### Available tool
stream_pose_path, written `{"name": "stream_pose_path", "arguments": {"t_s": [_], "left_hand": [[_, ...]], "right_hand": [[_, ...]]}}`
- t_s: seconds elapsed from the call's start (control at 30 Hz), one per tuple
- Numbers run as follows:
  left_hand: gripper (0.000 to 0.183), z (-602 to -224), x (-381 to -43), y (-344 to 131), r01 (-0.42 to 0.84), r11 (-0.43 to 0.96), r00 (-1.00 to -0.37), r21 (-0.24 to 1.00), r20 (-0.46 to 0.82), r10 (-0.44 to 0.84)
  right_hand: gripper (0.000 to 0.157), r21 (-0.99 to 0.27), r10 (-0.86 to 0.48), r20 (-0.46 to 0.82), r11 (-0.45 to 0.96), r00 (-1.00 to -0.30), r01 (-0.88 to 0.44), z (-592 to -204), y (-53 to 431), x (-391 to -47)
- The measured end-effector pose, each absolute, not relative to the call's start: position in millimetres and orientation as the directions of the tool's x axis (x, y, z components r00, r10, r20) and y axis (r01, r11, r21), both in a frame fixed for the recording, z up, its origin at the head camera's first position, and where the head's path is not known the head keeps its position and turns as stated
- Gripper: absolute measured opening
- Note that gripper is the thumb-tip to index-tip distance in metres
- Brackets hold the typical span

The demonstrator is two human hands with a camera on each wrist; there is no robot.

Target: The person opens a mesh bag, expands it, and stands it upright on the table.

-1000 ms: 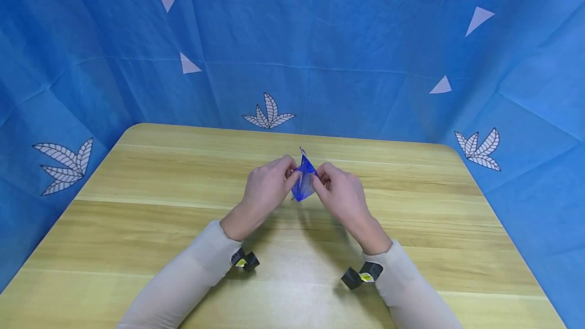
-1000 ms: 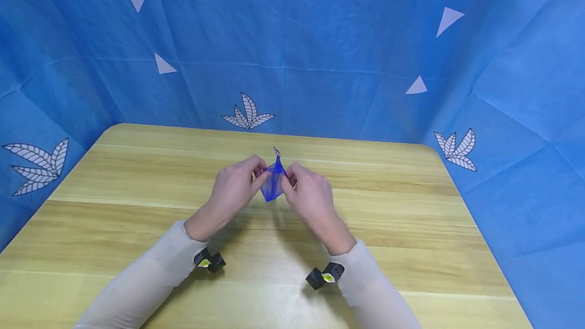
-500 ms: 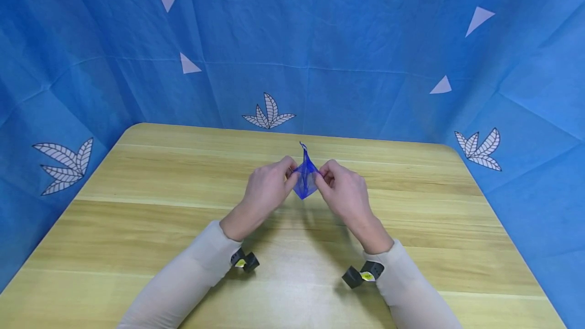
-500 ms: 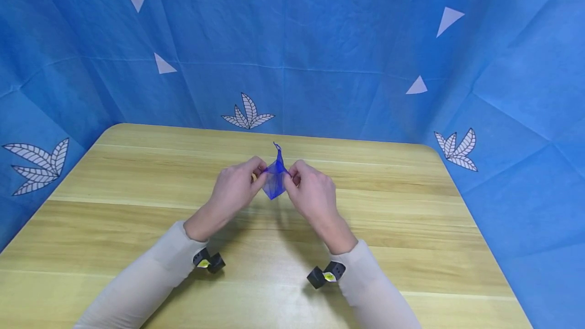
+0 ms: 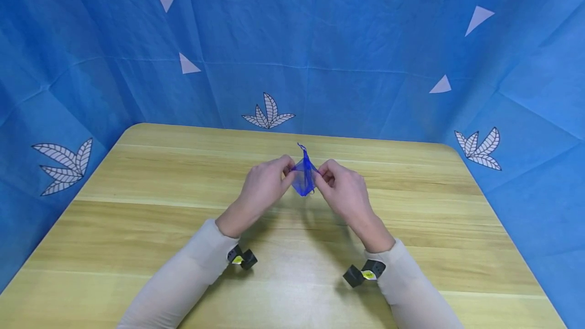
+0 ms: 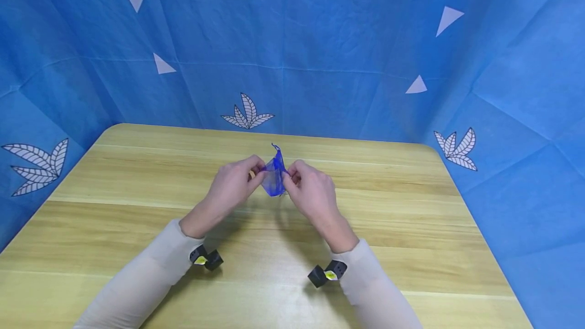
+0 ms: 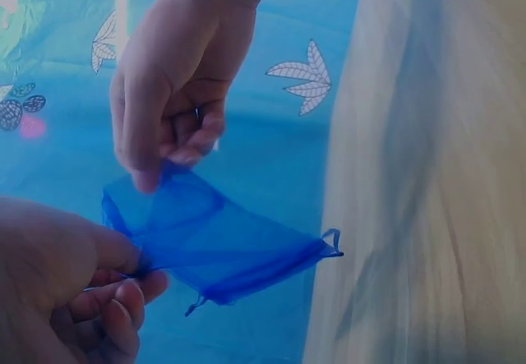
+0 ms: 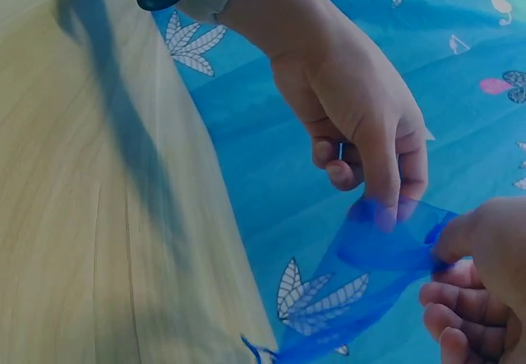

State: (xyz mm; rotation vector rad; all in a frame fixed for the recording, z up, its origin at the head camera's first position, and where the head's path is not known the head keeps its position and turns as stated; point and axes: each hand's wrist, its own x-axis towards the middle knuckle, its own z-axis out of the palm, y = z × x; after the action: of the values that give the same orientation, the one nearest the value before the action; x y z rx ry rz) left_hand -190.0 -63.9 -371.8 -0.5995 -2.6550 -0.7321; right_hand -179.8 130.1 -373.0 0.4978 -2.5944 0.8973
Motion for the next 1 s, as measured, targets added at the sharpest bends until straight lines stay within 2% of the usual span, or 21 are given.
{"name": "stream_pose_path", "arguments": {"t_s": [0.2, 0.33, 0.47, 0.6, 0.7, 0.9, 1.0], "left_hand": [[0.012, -366.4, -192.2, -66.9, 0.381, 0.75, -0.919, 0.541, 0.312, 0.242], [0.015, -363.8, -191.3, -67.2, 0.382, 0.73, -0.918, 0.567, 0.326, 0.227], [0.022, -363.7, -187.4, -64.8, 0.467, 0.76, -0.862, 0.453, 0.426, 0.276], [0.017, -366.0, -185.0, -64.3, 0.53, 0.785, -0.783, 0.321, 0.54, 0.308], [0.01, -368.3, -186.6, -66.4, 0.543, 0.794, -0.743, 0.274, 0.598, 0.302], [0.019, -372.4, -188.8, -68.6, 0.617, 0.768, -0.649, 0.172, 0.662, 0.374], [0.014, -373.9, -189.0, -68.5, 0.639, 0.755, -0.609, 0.146, 0.695, 0.382]], "right_hand": [[0.011, -0.537, -0.24, 0.484, 0.677, -0.842, -0.502, -372.9, 128.3, -178.6], [0.009, -0.501, -0.247, 0.525, 0.684, -0.815, -0.53, -374.3, 126.6, -177.8], [0.011, -0.449, -0.247, 0.56, 0.711, -0.791, -0.54, -377.4, 125.7, -178.0], [0.011, -0.418, -0.246, 0.576, 0.731, -0.78, -0.539, -378.6, 125.4, -178.3], [0.012, -0.402, -0.255, 0.578, 0.738, -0.775, -0.542, -378.5, 125.1, -178.4], [0.01, -0.364, -0.312, 0.579, 0.728, -0.753, -0.581, -378.1, 125.2, -178.4], [0.01, -0.366, -0.315, 0.57, 0.73, -0.759, -0.577, -378.1, 124.9, -177.8]]}}
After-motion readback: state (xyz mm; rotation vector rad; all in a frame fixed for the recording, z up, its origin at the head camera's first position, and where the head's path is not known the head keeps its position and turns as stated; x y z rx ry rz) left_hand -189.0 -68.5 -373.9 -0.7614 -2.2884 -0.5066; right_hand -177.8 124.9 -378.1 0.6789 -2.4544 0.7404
